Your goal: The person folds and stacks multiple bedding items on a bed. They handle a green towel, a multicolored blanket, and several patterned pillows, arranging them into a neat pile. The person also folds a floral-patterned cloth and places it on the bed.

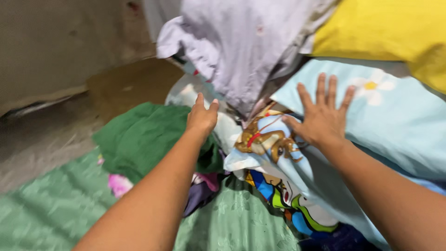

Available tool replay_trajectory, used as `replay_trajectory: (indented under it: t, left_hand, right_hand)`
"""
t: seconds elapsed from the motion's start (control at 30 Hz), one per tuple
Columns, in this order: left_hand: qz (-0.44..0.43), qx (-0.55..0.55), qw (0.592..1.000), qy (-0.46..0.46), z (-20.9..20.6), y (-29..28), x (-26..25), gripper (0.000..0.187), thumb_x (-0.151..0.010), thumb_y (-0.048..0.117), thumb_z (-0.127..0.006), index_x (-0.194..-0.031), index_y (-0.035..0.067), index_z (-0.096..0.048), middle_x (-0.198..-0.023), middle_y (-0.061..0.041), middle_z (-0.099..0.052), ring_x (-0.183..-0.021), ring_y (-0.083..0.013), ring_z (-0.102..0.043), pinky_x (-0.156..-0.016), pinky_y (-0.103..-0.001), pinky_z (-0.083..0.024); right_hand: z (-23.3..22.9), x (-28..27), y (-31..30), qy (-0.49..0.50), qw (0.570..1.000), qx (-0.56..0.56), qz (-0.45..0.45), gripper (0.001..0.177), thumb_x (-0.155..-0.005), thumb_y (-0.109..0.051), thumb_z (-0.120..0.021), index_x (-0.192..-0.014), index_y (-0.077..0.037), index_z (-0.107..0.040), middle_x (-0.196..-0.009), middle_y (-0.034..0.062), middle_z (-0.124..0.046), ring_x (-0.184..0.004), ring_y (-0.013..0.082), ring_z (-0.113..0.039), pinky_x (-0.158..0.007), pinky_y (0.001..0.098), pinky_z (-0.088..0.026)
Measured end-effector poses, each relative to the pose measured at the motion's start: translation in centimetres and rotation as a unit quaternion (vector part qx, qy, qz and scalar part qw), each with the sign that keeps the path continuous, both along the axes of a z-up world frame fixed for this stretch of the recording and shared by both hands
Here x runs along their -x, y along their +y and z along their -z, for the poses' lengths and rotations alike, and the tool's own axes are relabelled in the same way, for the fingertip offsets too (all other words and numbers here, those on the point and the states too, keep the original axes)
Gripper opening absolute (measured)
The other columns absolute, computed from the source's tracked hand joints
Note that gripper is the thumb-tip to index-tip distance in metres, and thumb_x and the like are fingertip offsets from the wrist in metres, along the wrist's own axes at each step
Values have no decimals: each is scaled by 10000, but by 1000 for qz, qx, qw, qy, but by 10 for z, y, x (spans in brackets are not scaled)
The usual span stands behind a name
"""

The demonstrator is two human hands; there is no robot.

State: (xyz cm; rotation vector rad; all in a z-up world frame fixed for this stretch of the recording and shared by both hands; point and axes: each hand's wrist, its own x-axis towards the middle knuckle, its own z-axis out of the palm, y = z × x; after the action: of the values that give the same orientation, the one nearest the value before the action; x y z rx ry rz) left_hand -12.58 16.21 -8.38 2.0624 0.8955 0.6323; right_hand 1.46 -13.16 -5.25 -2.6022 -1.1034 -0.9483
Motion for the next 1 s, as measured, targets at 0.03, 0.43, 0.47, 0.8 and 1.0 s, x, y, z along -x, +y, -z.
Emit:
replay_trajectory:
  t: [0.03,0.43,0.47,0.8,1.0]
  left_hand:
    - [-14,-23,1000,6,1,7,7,830,-925,548,-580,-1588,126,-312,-1551,-201,-445,-1428,-403,-416,-1189,-451,-303]
    - [-407,257,870,105,58,86,118,1148,-777,701,-786,-1521,42,-212,-1541,-272,-308,-1412,-457,-322,-1129,-583,-319]
    - [-422,296,851,98,60,95,125,1208,-769,712,-807,-1535,45,-153,-1547,-272,-284,-1402,-466,-328,-1138,-581,-311]
    - [-283,597,715,-230,131,206,92,767,-733,347,-789,-1369,68,-462,-1345,-183,-633,-1164,-398,-681,-978,-585,-558]
    - [-46,713,656,-243,120,235,65,470,-784,304,-669,-1182,55,-695,-1228,-165,-724,-1116,-402,-674,-992,-633,-492]
  right_hand:
    - [2,0,1,-9,1000,-9,-3,983,-811,-812,-448,-1593,-238,-292,-1681,245,-33,-1565,414,92,-1134,706,174]
    - [7,36,28,44,995,-86,25,916,-886,-696,-497,-1612,-160,-344,-1744,296,-37,-1618,461,70,-1159,760,154]
    - [10,41,33,52,993,-93,42,920,-880,-667,-507,-1615,-137,-339,-1738,305,-19,-1611,469,82,-1151,766,158]
    - [60,66,95,108,968,-70,216,734,-883,-601,-587,-1498,-213,-491,-1743,287,57,-1590,454,129,-1090,795,125]
    - [76,94,145,192,952,-35,234,776,-769,-619,-696,-1422,-213,-586,-1640,244,-231,-1557,406,-85,-1101,808,35]
